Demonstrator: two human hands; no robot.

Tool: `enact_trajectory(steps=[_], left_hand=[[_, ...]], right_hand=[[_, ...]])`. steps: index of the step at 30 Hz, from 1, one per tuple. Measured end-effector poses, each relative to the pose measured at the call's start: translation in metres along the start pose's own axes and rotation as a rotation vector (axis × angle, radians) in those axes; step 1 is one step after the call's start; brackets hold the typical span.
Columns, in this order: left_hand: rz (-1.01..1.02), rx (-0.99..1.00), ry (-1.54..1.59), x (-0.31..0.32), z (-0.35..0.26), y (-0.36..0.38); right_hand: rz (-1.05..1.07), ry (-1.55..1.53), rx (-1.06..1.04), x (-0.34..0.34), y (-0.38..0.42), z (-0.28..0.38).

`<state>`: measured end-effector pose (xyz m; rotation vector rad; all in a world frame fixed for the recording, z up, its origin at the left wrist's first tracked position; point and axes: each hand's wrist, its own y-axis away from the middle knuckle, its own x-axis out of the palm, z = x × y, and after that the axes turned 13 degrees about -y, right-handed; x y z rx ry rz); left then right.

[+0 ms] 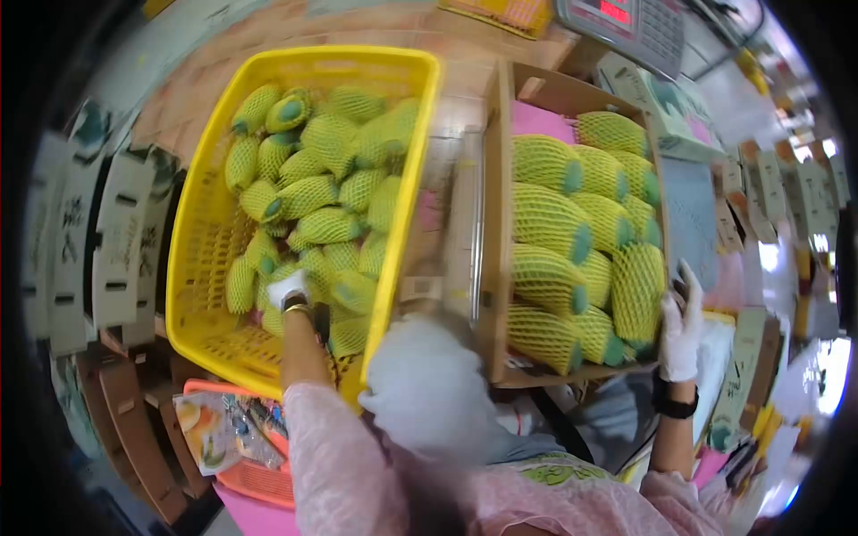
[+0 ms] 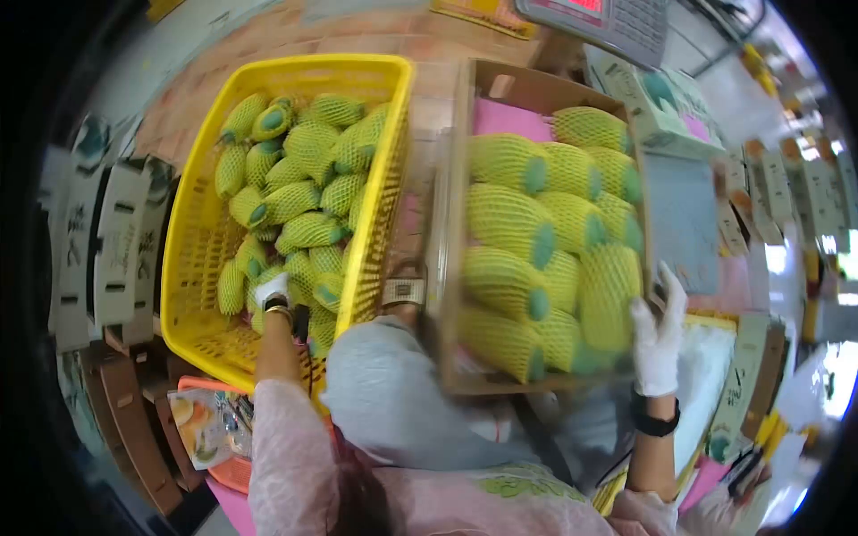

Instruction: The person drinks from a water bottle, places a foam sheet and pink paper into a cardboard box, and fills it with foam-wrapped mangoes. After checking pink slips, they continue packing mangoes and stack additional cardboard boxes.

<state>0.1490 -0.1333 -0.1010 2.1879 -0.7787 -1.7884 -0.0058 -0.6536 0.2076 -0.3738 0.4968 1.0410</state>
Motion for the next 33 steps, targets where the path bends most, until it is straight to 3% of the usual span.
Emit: enact_trajectory(steps=[2, 4, 5, 6, 8, 10, 11, 13, 14, 16, 19, 21, 22, 23, 24, 25, 26, 27, 28, 29, 30, 33], left_hand=[[0.377, 0.171, 0.614, -0.002, 0.001, -0.016], [0.354, 0.131, 0.471, -0.044, -0.033, 0.024], [0.535, 0.326, 0.677, -0.074, -0.046, 0.076], [0.567, 0.479, 0.727, -0.090, -0.056, 0.100], [0.756, 0.818, 0.663, -0.140, -0.078, 0.192], [0.942, 0.997, 0.522, -0.174, -0.098, 0.281], [1.103, 1.210, 0.366, -0.175, -0.110, 0.305], [1.022, 1.406, 0.190, -0.161, -0.114, 0.362], [1.091, 1.798, -0.057, -0.147, -0.128, 0.380], [0.620, 1.704, -0.154, -0.133, -0.112, 0.418], [0.629, 1.693, -0.391, -0.115, -0.114, 0.417], [0.720, 1.732, -0.403, -0.123, -0.123, 0.401], [0.609, 1.750, -0.313, -0.130, -0.130, 0.383], [0.756, 1.616, -0.303, -0.163, -0.140, 0.368], [0.877, 1.482, -0.073, -0.128, -0.155, 0.318], [0.879, 1.227, 0.154, -0.144, -0.154, 0.292], [0.767, 1.203, 0.296, -0.126, -0.162, 0.239], [0.704, 1.012, 0.314, -0.142, -0.158, 0.210], [0.357, 0.840, 0.294, -0.117, -0.161, 0.158], [0.560, 0.694, 0.741, -0.109, -0.151, 0.126], [0.339, 0.601, 0.333, -0.065, -0.155, 0.023], [-0.049, 0.243, 0.397, -0.045, -0.133, -0.028]], right_hand=[[0.019, 0.032, -0.103, -0.005, 0.004, 0.002], [-0.016, -0.032, -0.066, -0.011, 0.006, -0.008], [-0.029, -0.039, -0.071, -0.014, 0.007, -0.007], [-0.053, -0.092, 0.000, -0.014, 0.008, -0.003], [-0.078, -0.151, 0.067, -0.023, 0.010, 0.001], [-0.131, -0.067, 0.079, -0.029, 0.010, 0.003], [-0.150, -0.017, 0.032, -0.036, 0.010, -0.002], [-0.177, 0.053, -0.041, -0.049, 0.010, -0.013], [-0.187, 0.075, -0.064, -0.052, 0.013, -0.012], [-0.188, 0.025, 0.012, -0.056, 0.021, 0.000], [-0.081, 0.217, -0.157, -0.070, 0.022, -0.024], [-0.072, 0.370, 0.139, -0.075, 0.029, -0.002], [-0.043, 0.417, 0.093, -0.080, 0.033, -0.002], [-0.029, 0.449, 0.051, -0.085, 0.037, -0.002], [-0.011, 0.480, 0.009, -0.087, 0.040, -0.005], [-0.001, 0.480, 0.010, -0.091, 0.041, -0.012], [0.022, 0.598, 0.035, -0.097, 0.038, -0.021], [0.041, 0.717, 0.064, -0.098, 0.037, -0.028], [0.039, 0.720, 0.071, -0.095, 0.036, -0.030], [0.056, 0.791, 0.018, -0.093, 0.035, -0.031], [0.069, 0.866, -0.032, -0.092, 0.033, -0.031], [0.006, 0.782, 0.007, -0.098, 0.023, -0.054]])
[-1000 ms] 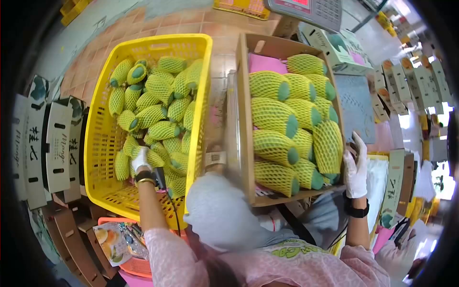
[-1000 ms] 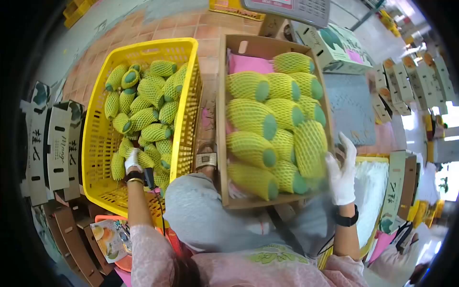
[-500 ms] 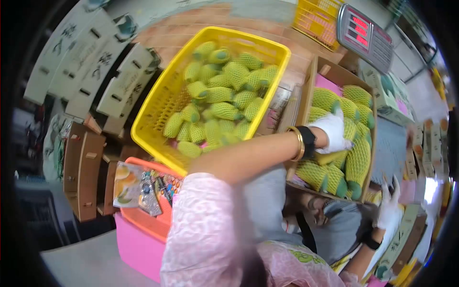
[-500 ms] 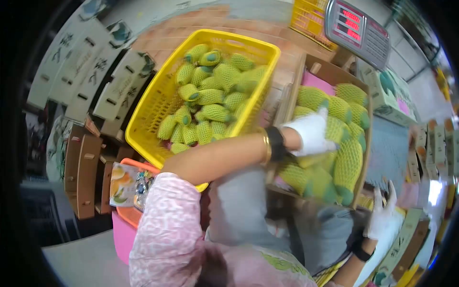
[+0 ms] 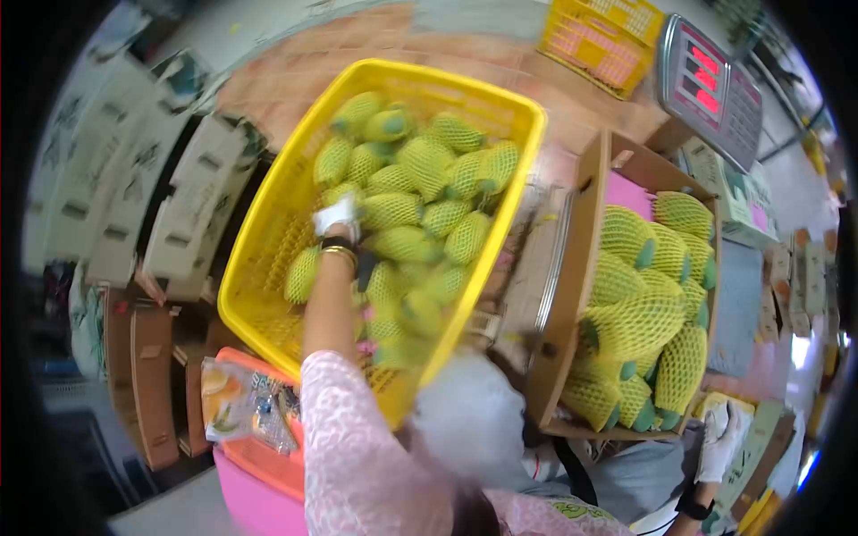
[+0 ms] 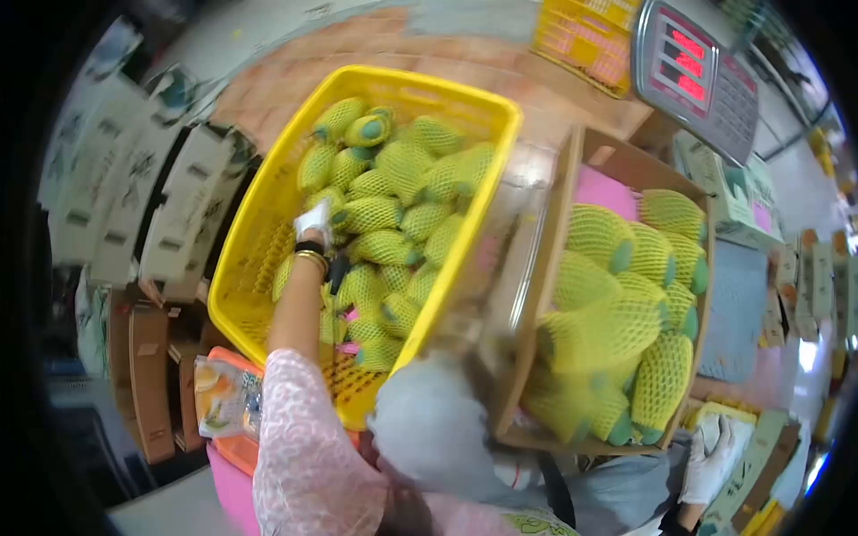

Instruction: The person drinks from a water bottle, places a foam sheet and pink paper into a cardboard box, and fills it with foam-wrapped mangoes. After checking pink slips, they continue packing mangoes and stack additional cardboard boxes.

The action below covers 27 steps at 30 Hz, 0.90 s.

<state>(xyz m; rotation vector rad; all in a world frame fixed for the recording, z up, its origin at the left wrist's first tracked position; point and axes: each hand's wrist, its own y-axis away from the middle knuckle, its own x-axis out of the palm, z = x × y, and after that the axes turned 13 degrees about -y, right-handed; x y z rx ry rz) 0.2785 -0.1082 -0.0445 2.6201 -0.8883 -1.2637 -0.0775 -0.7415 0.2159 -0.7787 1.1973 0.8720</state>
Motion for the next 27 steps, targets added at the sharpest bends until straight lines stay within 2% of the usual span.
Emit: enact_trajectory(steps=[1, 3, 4, 5, 7, 9, 11, 12, 13, 15, 17, 19, 21, 23, 25, 27], left_hand=[[-0.039, -0.057, 0.100, 0.007, 0.007, -0.014], [0.224, -0.245, 0.247, -0.014, -0.013, 0.008], [0.160, -0.230, 0.119, -0.005, -0.018, 0.009], [0.281, -0.064, 0.194, -0.010, -0.020, 0.029], [0.220, -0.310, 0.136, 0.004, -0.014, -0.003], [0.323, -0.302, 0.186, -0.008, -0.014, 0.006], [0.476, -0.153, 0.379, -0.022, 0.007, -0.003], [0.504, -0.296, 0.468, -0.031, -0.004, 0.012], [0.539, -0.608, 0.670, -0.034, -0.004, 0.003], [0.623, -0.435, 0.721, -0.067, -0.032, 0.086], [0.784, -0.034, 0.590, -0.079, -0.034, 0.127], [1.048, 0.307, 0.474, -0.097, -0.071, 0.198], [1.165, 0.648, 0.338, -0.106, -0.106, 0.269], [1.127, 1.013, 0.199, -0.095, -0.130, 0.321], [1.094, 1.198, -0.074, -0.087, -0.151, 0.371], [0.907, 1.444, -0.139, -0.063, -0.149, 0.392]], right_hand=[[-0.018, -0.070, 0.025, 0.000, 0.004, -0.006], [-0.077, -0.326, 0.116, 0.004, -0.001, -0.011], [-0.091, -0.287, 0.174, 0.000, 0.001, -0.003], [-0.105, -0.275, 0.200, 0.000, 0.001, 0.001], [-0.110, -0.275, 0.219, 0.001, 0.003, -0.001], [-0.128, -0.267, 0.191, 0.001, 0.001, 0.010], [-0.147, -0.264, 0.175, 0.000, 0.001, 0.015], [-0.144, -0.279, 0.179, -0.003, 0.001, 0.022], [-0.142, -0.296, 0.180, -0.004, 0.001, 0.025], [-0.178, -0.300, 0.127, -0.003, 0.006, 0.023], [-0.199, -0.381, 0.125, -0.003, 0.010, 0.031], [-0.224, -0.388, 0.069, 0.001, 0.016, 0.024], [-0.270, -0.459, 0.039, 0.004, 0.026, 0.023], [-0.302, -0.508, 0.011, 0.000, 0.037, 0.026], [-0.295, -0.592, 0.002, -0.013, 0.051, 0.033], [-0.284, -0.684, 0.054, -0.030, 0.065, 0.044]])
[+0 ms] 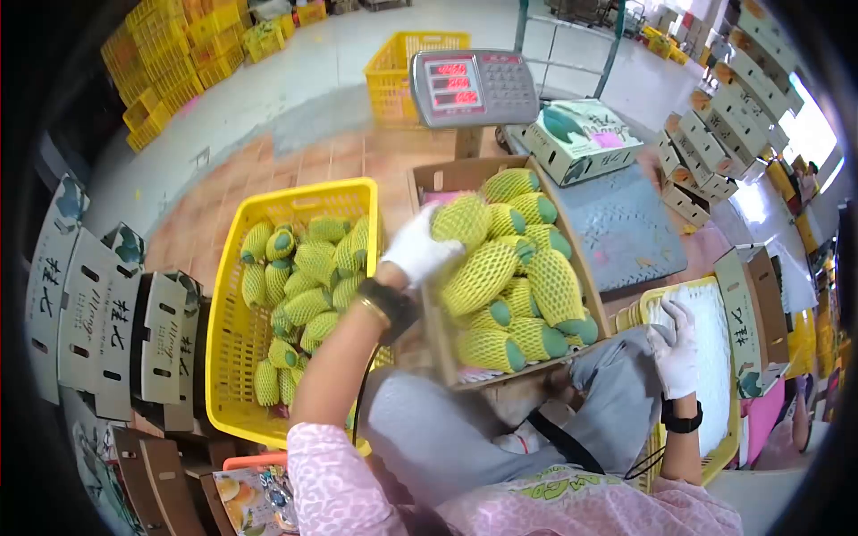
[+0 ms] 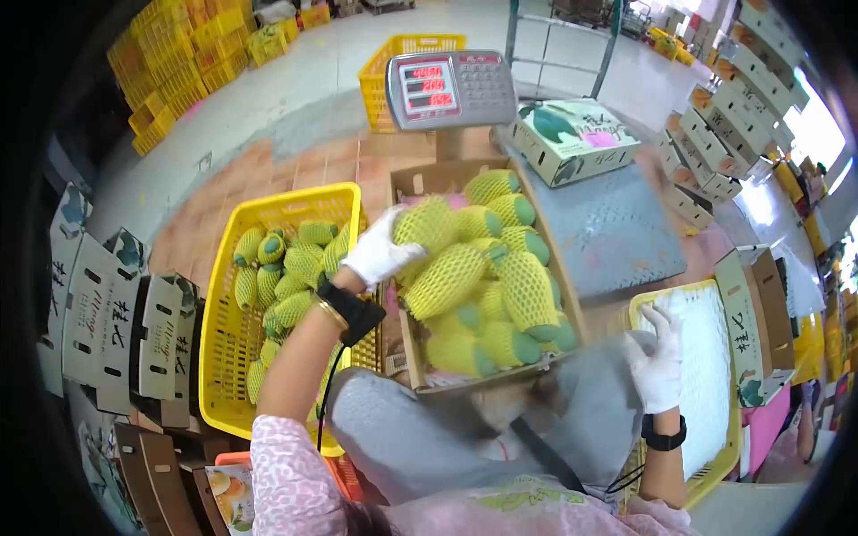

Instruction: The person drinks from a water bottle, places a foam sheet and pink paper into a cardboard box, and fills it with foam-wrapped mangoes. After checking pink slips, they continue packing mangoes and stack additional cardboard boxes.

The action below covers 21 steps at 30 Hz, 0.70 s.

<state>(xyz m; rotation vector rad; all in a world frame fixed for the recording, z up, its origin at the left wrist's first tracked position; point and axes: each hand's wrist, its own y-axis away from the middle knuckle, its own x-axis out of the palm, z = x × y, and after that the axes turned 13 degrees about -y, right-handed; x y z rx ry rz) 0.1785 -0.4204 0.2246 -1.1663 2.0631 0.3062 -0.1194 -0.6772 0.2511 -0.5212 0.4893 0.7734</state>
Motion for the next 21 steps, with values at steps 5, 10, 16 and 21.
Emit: enact_trajectory(steps=[5, 10, 16, 21], left_hand=[[-0.113, -0.034, -0.404, -0.009, 0.004, -0.026], [-0.646, -0.266, 1.286, -0.048, -0.004, -0.006], [-0.524, -0.502, 1.673, -0.055, 0.043, 0.013], [-0.634, -0.462, 1.793, -0.062, 0.046, 0.019]], right_hand=[[-0.038, 0.271, -0.065, -0.029, 0.021, -0.035], [-0.216, 0.173, -0.037, -0.017, 0.023, -0.076], [-0.479, 0.185, -0.151, -0.001, 0.016, -0.096], [-0.434, 0.183, -0.153, 0.000, 0.018, -0.091]])
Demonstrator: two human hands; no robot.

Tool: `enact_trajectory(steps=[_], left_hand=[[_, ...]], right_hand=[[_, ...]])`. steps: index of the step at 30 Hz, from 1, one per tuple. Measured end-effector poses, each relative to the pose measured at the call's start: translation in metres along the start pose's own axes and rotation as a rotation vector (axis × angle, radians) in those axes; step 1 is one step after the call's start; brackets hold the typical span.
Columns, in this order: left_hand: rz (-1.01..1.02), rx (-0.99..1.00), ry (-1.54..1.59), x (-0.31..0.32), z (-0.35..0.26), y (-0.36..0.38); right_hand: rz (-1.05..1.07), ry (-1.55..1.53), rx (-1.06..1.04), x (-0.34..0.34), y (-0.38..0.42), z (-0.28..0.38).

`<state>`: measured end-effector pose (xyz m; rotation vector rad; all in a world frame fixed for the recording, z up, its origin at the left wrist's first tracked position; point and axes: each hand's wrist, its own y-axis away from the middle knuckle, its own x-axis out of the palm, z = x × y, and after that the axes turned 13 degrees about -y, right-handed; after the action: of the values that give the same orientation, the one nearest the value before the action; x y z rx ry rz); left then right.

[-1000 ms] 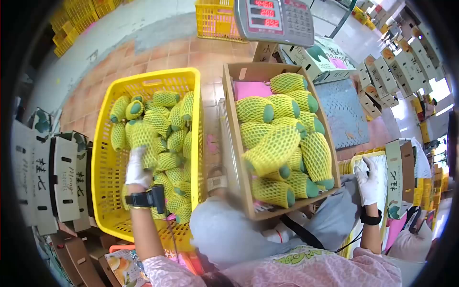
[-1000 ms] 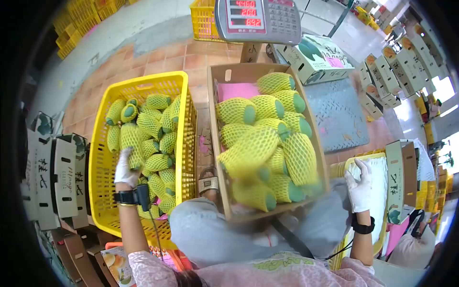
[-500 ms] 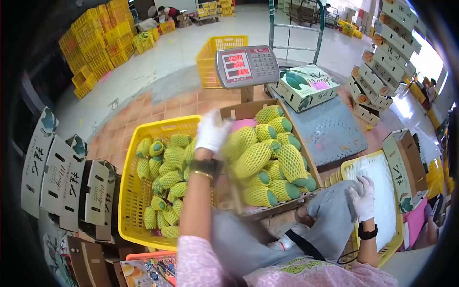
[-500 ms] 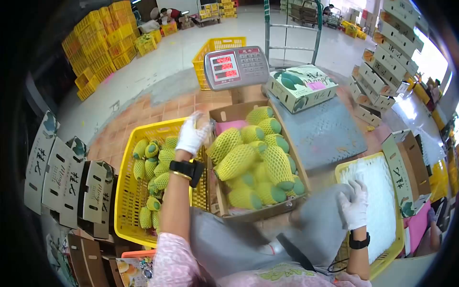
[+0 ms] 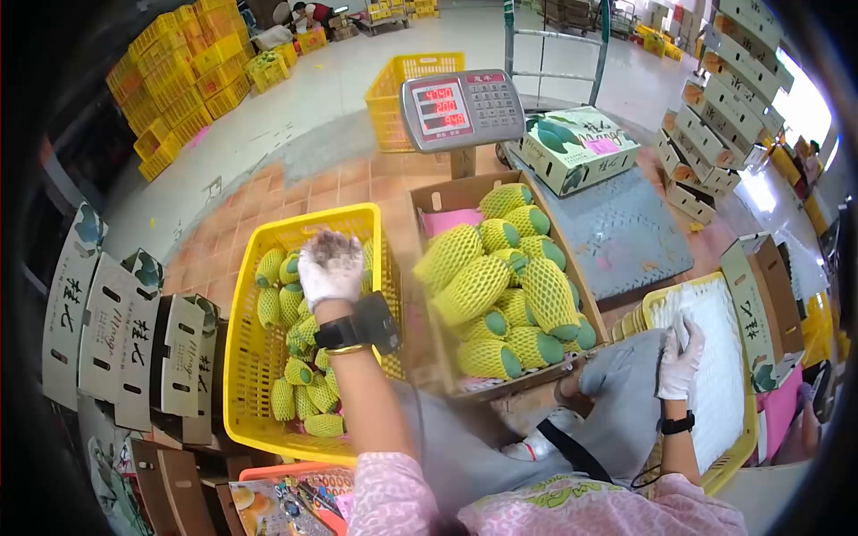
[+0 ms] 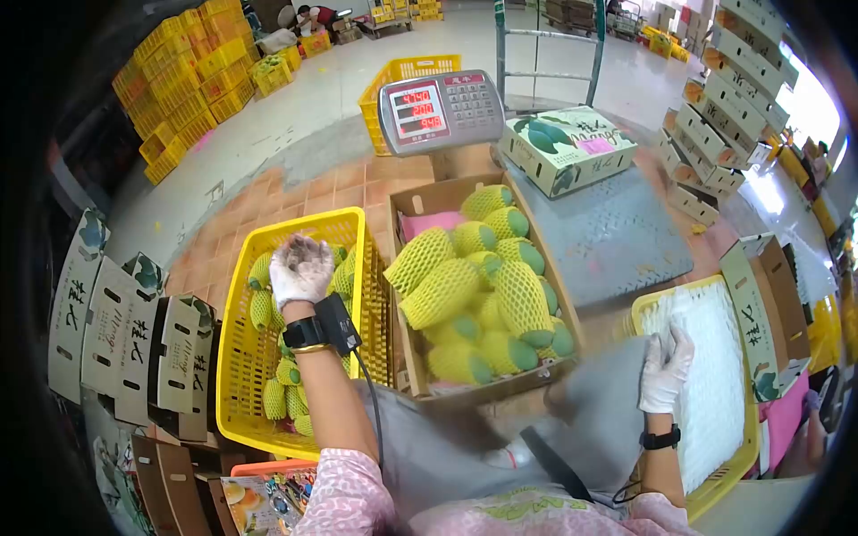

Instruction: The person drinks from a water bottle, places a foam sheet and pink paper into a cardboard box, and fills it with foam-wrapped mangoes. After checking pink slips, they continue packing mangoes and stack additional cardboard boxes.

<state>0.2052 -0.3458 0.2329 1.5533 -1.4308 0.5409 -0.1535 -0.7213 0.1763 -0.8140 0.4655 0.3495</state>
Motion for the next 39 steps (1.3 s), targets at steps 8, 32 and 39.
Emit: enact_trajectory(steps=[8, 32, 39], left_hand=[[0.008, -0.026, 0.054, 0.004, -0.002, 0.006], [0.081, 0.097, 0.142, 0.001, -0.038, 0.029], [0.067, 0.352, -0.559, 0.019, 0.000, 0.024]], right_hand=[[0.018, 0.015, -0.010, 0.000, 0.000, -0.002], [0.112, 0.077, 0.010, -0.003, -0.002, 0.010], [0.184, 0.087, 0.016, -0.006, -0.009, 0.013]])
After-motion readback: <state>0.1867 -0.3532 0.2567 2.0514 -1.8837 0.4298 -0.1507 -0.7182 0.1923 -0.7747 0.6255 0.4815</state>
